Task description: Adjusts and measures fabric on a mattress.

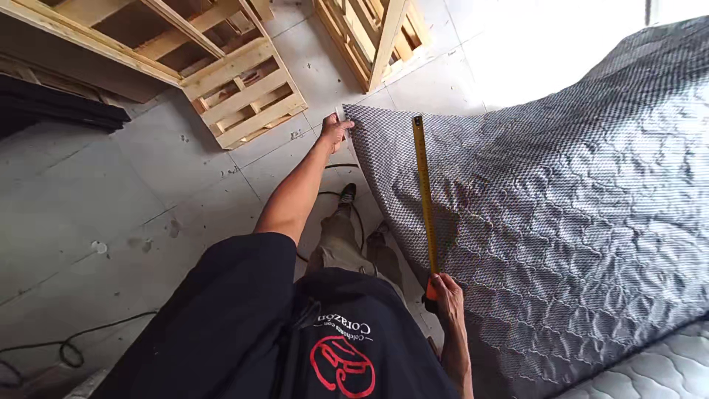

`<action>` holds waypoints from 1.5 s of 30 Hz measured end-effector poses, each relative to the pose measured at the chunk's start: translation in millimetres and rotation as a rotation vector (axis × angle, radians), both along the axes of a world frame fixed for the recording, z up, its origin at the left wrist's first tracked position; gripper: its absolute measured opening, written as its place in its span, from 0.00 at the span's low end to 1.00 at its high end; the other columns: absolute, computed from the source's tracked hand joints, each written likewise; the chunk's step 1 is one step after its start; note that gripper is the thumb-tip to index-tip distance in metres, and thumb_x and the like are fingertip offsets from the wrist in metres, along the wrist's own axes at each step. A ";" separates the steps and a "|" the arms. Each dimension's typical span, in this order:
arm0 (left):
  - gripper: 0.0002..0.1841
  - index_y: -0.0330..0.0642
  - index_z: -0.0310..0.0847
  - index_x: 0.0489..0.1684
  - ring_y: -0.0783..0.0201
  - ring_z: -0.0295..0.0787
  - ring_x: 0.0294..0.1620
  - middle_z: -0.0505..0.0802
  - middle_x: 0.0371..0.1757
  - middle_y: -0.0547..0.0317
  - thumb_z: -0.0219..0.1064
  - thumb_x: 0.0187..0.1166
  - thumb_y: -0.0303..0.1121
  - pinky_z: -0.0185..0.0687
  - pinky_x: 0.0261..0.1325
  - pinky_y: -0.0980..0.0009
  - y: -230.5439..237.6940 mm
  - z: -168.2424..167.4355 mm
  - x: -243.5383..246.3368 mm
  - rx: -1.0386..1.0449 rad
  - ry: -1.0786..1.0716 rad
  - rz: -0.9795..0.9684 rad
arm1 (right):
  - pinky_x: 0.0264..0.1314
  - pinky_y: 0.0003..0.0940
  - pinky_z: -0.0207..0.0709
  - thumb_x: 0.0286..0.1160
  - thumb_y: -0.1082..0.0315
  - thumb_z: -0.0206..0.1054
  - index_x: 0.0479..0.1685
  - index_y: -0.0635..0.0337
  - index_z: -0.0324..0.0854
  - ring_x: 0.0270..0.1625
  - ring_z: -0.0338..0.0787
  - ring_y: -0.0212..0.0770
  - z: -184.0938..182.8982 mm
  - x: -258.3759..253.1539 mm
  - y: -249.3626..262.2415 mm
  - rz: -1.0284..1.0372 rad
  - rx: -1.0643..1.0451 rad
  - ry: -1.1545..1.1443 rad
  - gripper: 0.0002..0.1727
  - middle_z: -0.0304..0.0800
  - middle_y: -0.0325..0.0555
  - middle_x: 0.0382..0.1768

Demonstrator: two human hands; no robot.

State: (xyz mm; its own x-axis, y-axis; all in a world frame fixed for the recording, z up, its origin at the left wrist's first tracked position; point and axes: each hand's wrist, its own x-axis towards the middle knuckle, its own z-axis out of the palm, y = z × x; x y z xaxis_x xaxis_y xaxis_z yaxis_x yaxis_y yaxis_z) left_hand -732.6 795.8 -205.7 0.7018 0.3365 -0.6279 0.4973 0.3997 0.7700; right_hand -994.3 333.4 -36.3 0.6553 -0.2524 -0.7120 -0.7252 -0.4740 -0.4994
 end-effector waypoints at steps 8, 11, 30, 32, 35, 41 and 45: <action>0.30 0.36 0.77 0.73 0.56 0.89 0.64 0.88 0.69 0.45 0.68 0.66 0.13 0.87 0.65 0.57 77.3 85.8 22.5 0.233 -0.350 -0.692 | 0.39 0.46 0.83 0.81 0.55 0.66 0.35 0.53 0.92 0.30 0.89 0.37 -11.6 34.5 58.3 0.190 -0.051 0.055 0.14 0.91 0.40 0.26; 0.24 0.32 0.84 0.65 0.61 0.89 0.63 0.91 0.66 0.48 0.68 0.67 0.13 0.85 0.68 0.62 93.1 116.1 26.1 0.196 -0.313 -0.814 | 0.42 0.50 0.81 0.81 0.53 0.66 0.37 0.51 0.91 0.33 0.89 0.39 -9.4 45.1 69.1 0.280 -0.070 0.075 0.14 0.91 0.40 0.27; 0.12 0.38 0.80 0.57 0.82 0.86 0.43 0.89 0.45 0.73 0.67 0.80 0.28 0.86 0.54 0.77 72.4 176.2 2.2 0.543 -0.123 -0.778 | 0.59 0.64 0.80 0.81 0.50 0.63 0.53 0.50 0.92 0.54 0.92 0.52 2.6 28.6 59.3 0.290 0.057 0.016 0.18 0.95 0.50 0.48; 0.12 0.29 0.79 0.57 0.81 0.85 0.43 0.88 0.46 0.67 0.66 0.79 0.24 0.85 0.53 0.77 58.9 178.7 -3.4 0.594 -0.126 -0.752 | 0.58 0.67 0.79 0.80 0.51 0.66 0.53 0.49 0.92 0.55 0.91 0.55 2.1 11.3 33.0 0.243 0.050 0.072 0.16 0.94 0.52 0.48; 0.13 0.23 0.75 0.59 0.84 0.81 0.44 0.85 0.49 0.62 0.64 0.79 0.19 0.80 0.53 0.83 25.6 198.8 -15.0 0.726 -0.036 -0.727 | 0.56 0.70 0.80 0.75 0.51 0.72 0.49 0.48 0.93 0.53 0.92 0.57 -25.7 -37.9 -27.6 0.175 -0.004 0.110 0.14 0.95 0.51 0.46; 0.14 0.28 0.81 0.59 0.82 0.82 0.43 0.88 0.49 0.59 0.68 0.79 0.24 0.80 0.52 0.81 39.9 177.5 -5.9 0.922 0.016 -0.797 | 0.57 0.72 0.80 0.67 0.43 0.77 0.47 0.48 0.94 0.53 0.92 0.59 -70.4 -157.0 -158.0 0.068 -0.119 0.257 0.21 0.95 0.53 0.46; 0.15 0.28 0.82 0.61 0.82 0.81 0.44 0.89 0.52 0.56 0.69 0.79 0.25 0.78 0.53 0.81 21.1 198.4 -7.1 1.049 0.100 -0.814 | 0.56 0.73 0.80 0.64 0.39 0.77 0.48 0.47 0.93 0.54 0.92 0.60 -78.6 -195.3 -196.3 -0.001 -0.150 0.339 0.24 0.95 0.54 0.46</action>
